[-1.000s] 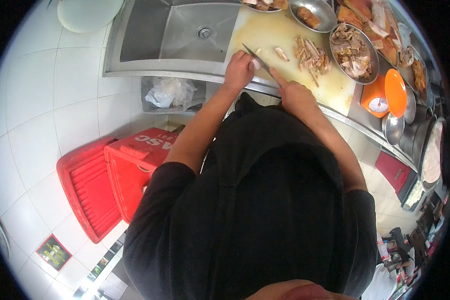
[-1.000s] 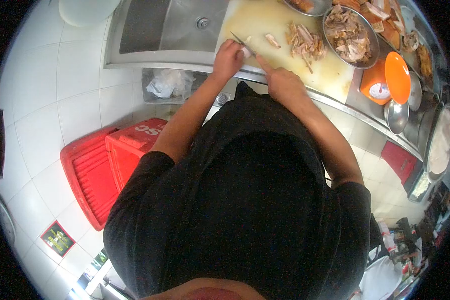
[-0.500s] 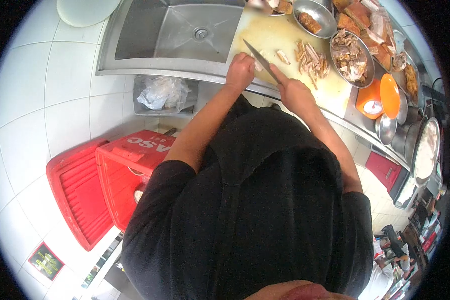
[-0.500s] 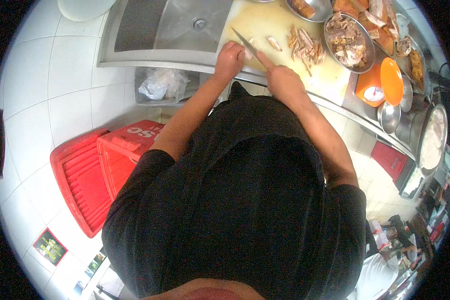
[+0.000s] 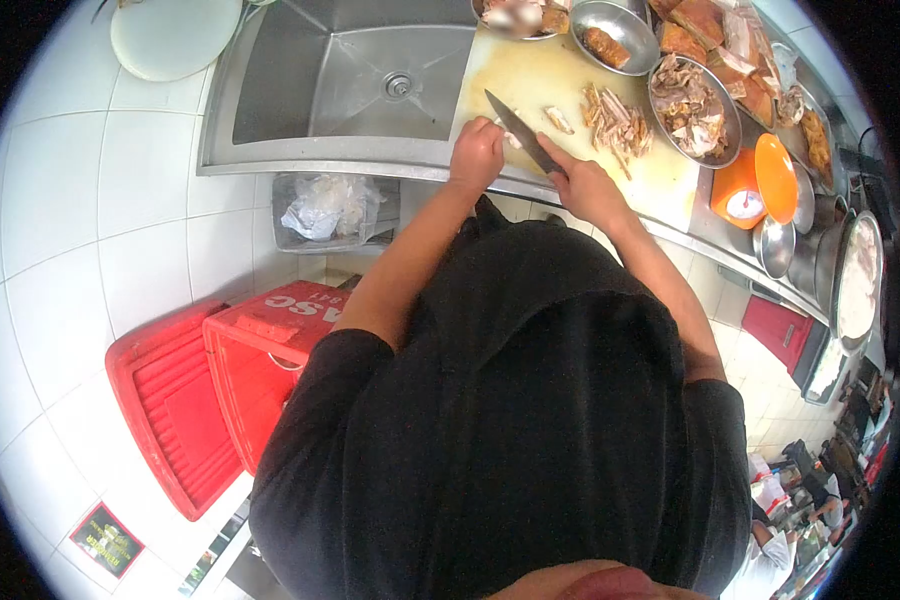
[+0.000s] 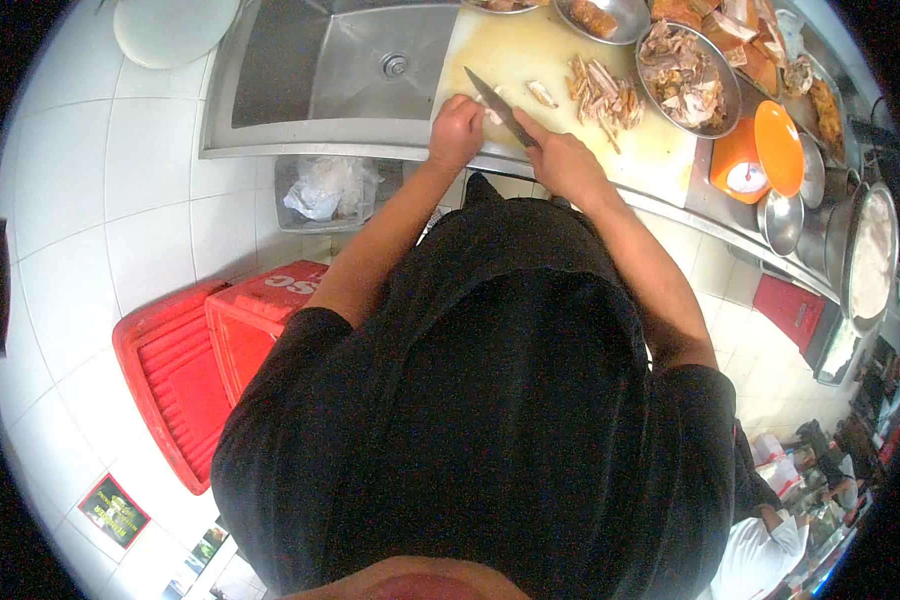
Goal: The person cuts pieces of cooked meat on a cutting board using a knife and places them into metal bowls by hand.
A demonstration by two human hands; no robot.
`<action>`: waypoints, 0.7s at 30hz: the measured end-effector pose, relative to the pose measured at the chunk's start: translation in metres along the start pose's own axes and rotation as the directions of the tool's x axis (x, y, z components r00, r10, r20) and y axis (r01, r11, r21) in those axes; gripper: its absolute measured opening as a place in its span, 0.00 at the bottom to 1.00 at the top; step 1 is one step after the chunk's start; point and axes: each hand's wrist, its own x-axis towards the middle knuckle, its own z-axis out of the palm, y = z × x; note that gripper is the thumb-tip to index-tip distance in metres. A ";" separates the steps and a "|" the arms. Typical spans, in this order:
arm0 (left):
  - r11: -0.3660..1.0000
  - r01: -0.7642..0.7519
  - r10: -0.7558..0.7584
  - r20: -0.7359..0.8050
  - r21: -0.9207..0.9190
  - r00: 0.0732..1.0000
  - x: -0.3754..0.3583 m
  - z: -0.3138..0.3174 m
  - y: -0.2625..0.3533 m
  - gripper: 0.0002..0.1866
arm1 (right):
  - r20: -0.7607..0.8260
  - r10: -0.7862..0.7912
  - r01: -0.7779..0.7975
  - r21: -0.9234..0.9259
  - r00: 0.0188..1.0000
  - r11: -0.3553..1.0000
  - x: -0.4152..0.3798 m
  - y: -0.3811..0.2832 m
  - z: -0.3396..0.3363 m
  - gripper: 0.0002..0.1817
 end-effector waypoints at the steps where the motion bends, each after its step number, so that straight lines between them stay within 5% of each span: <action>1: 1.000 0.003 -0.003 0.002 -0.004 1.000 -0.002 -0.001 0.001 0.02 | 0.002 0.034 -0.034 -0.028 0.999 0.999 -0.005 -0.004 -0.001 0.40; 6: 1.000 0.010 -0.010 0.020 -0.014 1.000 -0.002 -0.002 0.002 0.02 | -0.039 0.072 -0.078 -0.175 0.997 0.981 -0.026 -0.016 -0.017 0.34; 12: 0.996 0.034 -0.039 -0.060 -0.080 0.997 -0.003 -0.017 0.015 0.07 | -0.155 0.076 -0.095 -0.117 0.985 0.989 -0.034 0.004 -0.009 0.18; 15: 0.996 -0.068 0.063 -0.080 -0.066 0.995 0.005 -0.025 0.035 0.09 | -0.144 0.104 -0.118 -0.095 0.984 0.988 -0.037 0.007 -0.012 0.15; 21: 0.983 -0.156 0.169 0.166 -0.093 0.972 0.036 -0.021 0.062 0.12 | -0.109 0.033 -0.046 -0.115 0.994 0.992 -0.032 0.015 -0.008 0.19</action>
